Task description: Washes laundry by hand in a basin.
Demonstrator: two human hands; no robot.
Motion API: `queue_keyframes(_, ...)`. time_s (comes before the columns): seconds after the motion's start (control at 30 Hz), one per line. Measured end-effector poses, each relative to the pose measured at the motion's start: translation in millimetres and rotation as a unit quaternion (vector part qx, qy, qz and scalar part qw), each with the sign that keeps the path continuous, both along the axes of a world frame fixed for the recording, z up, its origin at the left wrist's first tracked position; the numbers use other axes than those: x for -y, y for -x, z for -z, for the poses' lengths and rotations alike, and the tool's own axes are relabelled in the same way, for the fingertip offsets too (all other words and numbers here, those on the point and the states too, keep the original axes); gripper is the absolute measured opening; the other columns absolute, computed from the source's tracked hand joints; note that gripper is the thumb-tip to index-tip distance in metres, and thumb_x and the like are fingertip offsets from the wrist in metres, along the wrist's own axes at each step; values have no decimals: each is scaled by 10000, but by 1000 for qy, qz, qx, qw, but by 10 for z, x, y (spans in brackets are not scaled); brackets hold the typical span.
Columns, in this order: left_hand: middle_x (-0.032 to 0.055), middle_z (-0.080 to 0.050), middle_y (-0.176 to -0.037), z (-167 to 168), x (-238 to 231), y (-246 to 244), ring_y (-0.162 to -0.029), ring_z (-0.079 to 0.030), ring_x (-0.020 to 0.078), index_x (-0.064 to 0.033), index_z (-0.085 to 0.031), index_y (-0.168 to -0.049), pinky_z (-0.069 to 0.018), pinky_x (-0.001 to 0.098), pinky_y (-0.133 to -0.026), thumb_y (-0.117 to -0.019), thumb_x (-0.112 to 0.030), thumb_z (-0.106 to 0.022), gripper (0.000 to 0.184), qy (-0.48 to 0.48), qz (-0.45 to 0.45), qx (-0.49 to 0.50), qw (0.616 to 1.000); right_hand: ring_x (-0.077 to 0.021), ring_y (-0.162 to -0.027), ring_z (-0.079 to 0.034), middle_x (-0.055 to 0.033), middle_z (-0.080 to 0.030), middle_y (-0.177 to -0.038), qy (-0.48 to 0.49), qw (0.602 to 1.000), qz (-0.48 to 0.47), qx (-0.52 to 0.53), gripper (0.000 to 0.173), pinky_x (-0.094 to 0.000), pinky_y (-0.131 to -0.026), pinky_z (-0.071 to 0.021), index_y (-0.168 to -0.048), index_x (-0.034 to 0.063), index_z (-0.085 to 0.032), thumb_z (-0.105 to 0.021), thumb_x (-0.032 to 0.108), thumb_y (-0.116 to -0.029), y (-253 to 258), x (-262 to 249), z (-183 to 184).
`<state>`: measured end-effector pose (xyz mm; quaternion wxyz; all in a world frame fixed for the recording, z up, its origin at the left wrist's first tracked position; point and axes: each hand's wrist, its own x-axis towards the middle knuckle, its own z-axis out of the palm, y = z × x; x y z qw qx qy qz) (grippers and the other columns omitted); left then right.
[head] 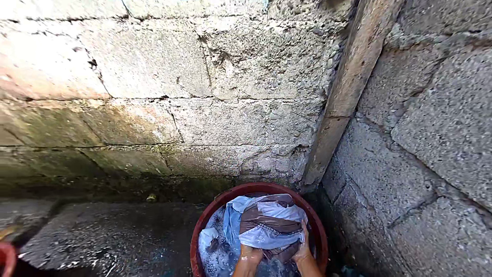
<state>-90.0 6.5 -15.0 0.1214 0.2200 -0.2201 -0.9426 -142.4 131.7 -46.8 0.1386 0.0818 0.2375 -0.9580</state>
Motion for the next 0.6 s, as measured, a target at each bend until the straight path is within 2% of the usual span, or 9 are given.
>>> queue_keyframes(0.07, 51, -730, -903, 228, 242, -29, -816, -721, 147, -101, -589, -1106, -616, 328, -733, -1094, -89, -247, 343, 98, 64, 6, 993, -136, -1012, -713, -45, -729, -1079, -55, 995, 77, -35, 453, -380, -860, -614, -1272, 132, -580, -251, 393, -1103, 71, -10, -210)
queue_keyframes(0.1, 75, -715, -972, 349, 423, -55, -853, -710, 154, -69, -552, -1208, -609, 325, -754, -1039, 42, -364, 276, 208, 135, 24, 968, -111, -993, -708, -39, -722, -1063, -91, 990, 102, -47, 381, -345, -854, -611, -1264, 106, -570, -284, 294, -1097, 110, -23, -284)
queue_keyframes(0.13, 112, -683, -1101, 436, 622, -101, -925, -697, 189, -59, -475, -1361, -606, 354, -774, -980, 73, -514, 405, 323, 230, 55, 916, -92, -990, -697, -38, -710, -1066, -125, 984, 115, -59, 341, -315, -863, -600, -1271, 75, -563, -316, 227, -1091, 126, -36, -338)
queue_keyframes(0.2, 242, -435, -1511, 578, 942, -185, -1223, -577, 400, -134, -159, -1622, -551, 568, -875, -904, -47, -688, 896, 387, 397, 108, 825, -77, -972, -681, -50, -693, -1062, -183, 974, 116, -65, 291, -280, -867, -582, -1268, 22, -556, -384, 138, -1064, 121, -36, -399)
queue_keyframes(0.27, 291, -235, -1623, 685, 965, -231, -1338, -448, 526, -184, 32, -1641, -493, 697, -889, -1028, -385, -486, 827, 303, 415, 118, 850, -92, -951, -684, -81, -696, -1050, -228, 966, 106, -54, 267, -284, -861, -581, -1256, -18, -563, -471, 92, -1031, 98, 21, -385)
queue_keyframes(0.33, 275, -367, -1574, 614, 761, -165, -1275, -523, 522, -203, -127, -1638, -505, 707, -854, -1002, -737, -119, 831, 191, 335, 127, 914, -111, -977, -689, -112, -699, -1085, -256, 962, 85, -45, 295, -293, -883, -581, -1285, -33, -554, -517, 93, -1021, 4, 88, -319)
queue_keyframes(0.4, 164, -689, -1224, 486, 576, 42, -1075, -682, 339, -173, -546, -1366, -574, 566, -838, -932, -828, -100, 904, 95, 228, 98, 964, -111, -1018, -674, -119, -689, -1126, -277, 958, 66, -42, 320, -287, -914, -562, -1318, -29, -546, -521, 116, -1034, -75, 112, -304)
queue_keyframes(0.5, 87, -729, -969, 349, 482, 257, -918, -708, 191, -88, -636, -1143, -597, 403, -814, -1117, -412, -248, 506, 95, 112, 8, 989, -91, -1005, -682, -111, -694, -1116, -314, 944, 83, -52, 318, -267, -908, -571, -1325, -30, -538, -534, 111, -1040, -86, 50, -414)
queue_keyframes(0.6, 89, -673, -948, 55, 478, 339, -851, -670, 135, 7, -551, -1206, -585, 325, -770, -999, -30, -470, 225, 248, 40, 12, 968, -152, -1017, -696, -148, -698, -1136, -344, 934, 99, -2, 351, -338, -904, -590, -1332, -30, -559, -530, 202, -1071, 12, -26, -363)
